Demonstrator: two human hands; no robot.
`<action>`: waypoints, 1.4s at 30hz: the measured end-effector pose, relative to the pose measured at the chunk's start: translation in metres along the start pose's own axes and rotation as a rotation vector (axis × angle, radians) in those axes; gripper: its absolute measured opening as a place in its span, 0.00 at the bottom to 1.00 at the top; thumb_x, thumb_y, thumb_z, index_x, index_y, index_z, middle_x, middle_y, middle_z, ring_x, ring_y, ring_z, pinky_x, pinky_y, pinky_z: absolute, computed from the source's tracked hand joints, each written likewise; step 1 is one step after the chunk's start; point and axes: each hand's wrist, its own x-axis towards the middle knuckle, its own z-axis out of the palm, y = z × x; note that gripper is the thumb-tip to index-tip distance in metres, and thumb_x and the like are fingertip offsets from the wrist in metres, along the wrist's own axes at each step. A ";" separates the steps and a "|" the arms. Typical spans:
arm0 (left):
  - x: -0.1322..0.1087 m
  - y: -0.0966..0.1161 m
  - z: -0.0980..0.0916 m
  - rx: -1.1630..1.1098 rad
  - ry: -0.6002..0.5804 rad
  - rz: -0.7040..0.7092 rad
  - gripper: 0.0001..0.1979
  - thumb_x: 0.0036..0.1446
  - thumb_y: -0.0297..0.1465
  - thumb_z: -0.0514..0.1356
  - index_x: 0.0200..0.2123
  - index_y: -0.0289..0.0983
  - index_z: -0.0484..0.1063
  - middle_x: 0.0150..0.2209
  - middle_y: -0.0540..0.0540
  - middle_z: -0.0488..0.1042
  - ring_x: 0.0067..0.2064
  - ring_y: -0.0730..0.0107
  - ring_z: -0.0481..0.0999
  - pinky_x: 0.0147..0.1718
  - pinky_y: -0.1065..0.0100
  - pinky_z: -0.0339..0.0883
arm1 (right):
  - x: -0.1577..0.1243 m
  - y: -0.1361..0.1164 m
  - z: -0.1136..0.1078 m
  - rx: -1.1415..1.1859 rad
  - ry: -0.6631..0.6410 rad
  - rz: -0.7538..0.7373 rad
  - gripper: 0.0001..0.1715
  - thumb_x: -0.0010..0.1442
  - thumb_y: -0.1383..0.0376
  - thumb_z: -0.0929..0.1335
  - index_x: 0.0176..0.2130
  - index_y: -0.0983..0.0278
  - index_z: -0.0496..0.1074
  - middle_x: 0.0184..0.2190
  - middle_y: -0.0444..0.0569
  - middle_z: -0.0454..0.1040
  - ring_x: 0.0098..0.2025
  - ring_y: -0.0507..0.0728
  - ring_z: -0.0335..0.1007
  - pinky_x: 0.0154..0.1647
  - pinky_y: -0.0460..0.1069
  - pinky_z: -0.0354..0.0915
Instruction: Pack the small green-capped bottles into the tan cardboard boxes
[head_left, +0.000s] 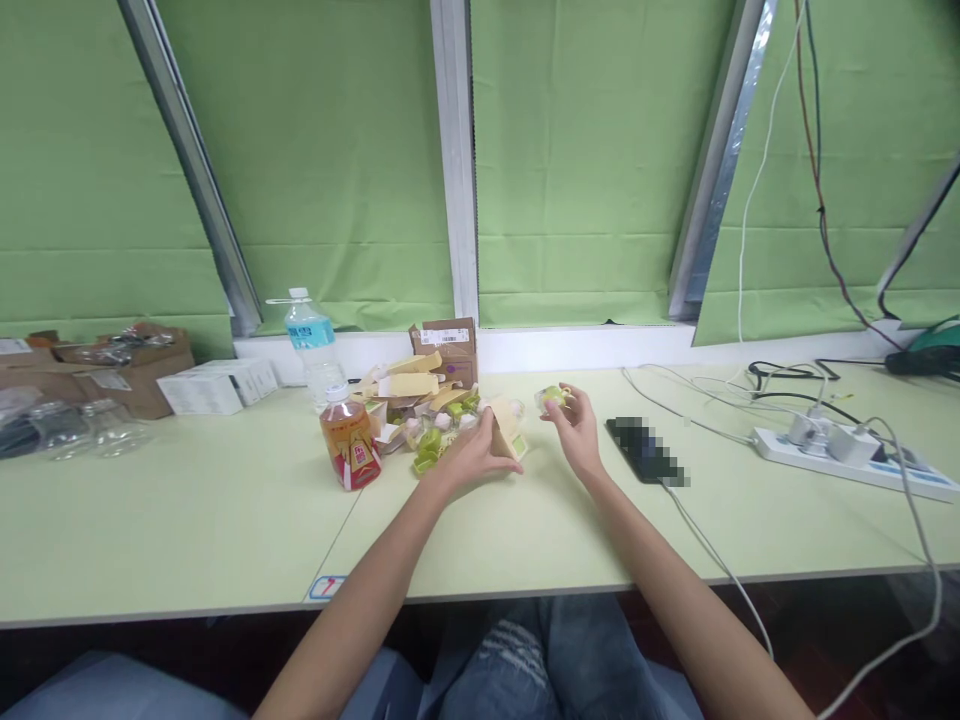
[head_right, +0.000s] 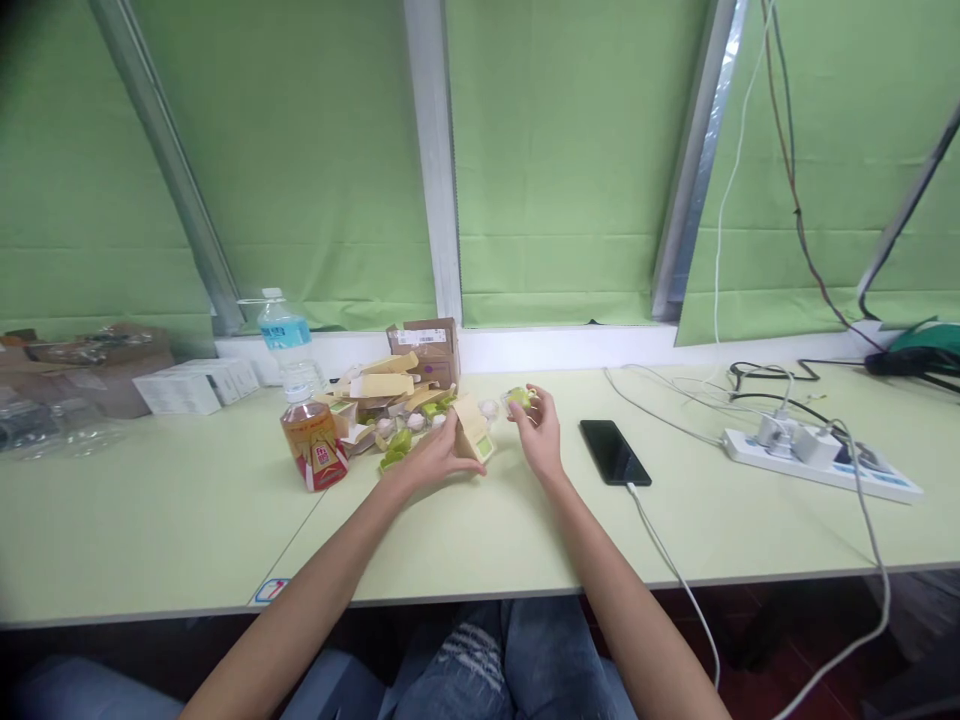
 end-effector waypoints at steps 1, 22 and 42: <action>0.000 0.002 0.004 0.049 -0.026 -0.001 0.43 0.40 0.52 0.74 0.54 0.37 0.66 0.41 0.39 0.77 0.42 0.47 0.77 0.40 0.61 0.67 | 0.000 -0.006 0.001 0.086 -0.006 0.024 0.34 0.57 0.47 0.74 0.56 0.58 0.65 0.48 0.52 0.75 0.44 0.60 0.79 0.47 0.59 0.77; -0.005 0.040 0.017 0.006 -0.145 0.309 0.16 0.58 0.35 0.65 0.50 0.42 0.74 0.48 0.43 0.78 0.45 0.52 0.77 0.42 0.60 0.68 | -0.004 -0.018 0.004 0.174 -0.303 0.208 0.30 0.56 0.45 0.73 0.53 0.56 0.74 0.45 0.48 0.80 0.42 0.61 0.78 0.42 0.53 0.74; 0.005 0.007 -0.024 0.356 0.100 0.430 0.12 0.57 0.20 0.56 0.35 0.39 0.77 0.40 0.43 0.74 0.42 0.60 0.73 0.38 0.64 0.64 | -0.007 -0.028 0.007 0.097 -0.335 0.137 0.26 0.55 0.49 0.76 0.48 0.58 0.77 0.49 0.49 0.79 0.37 0.57 0.75 0.40 0.53 0.74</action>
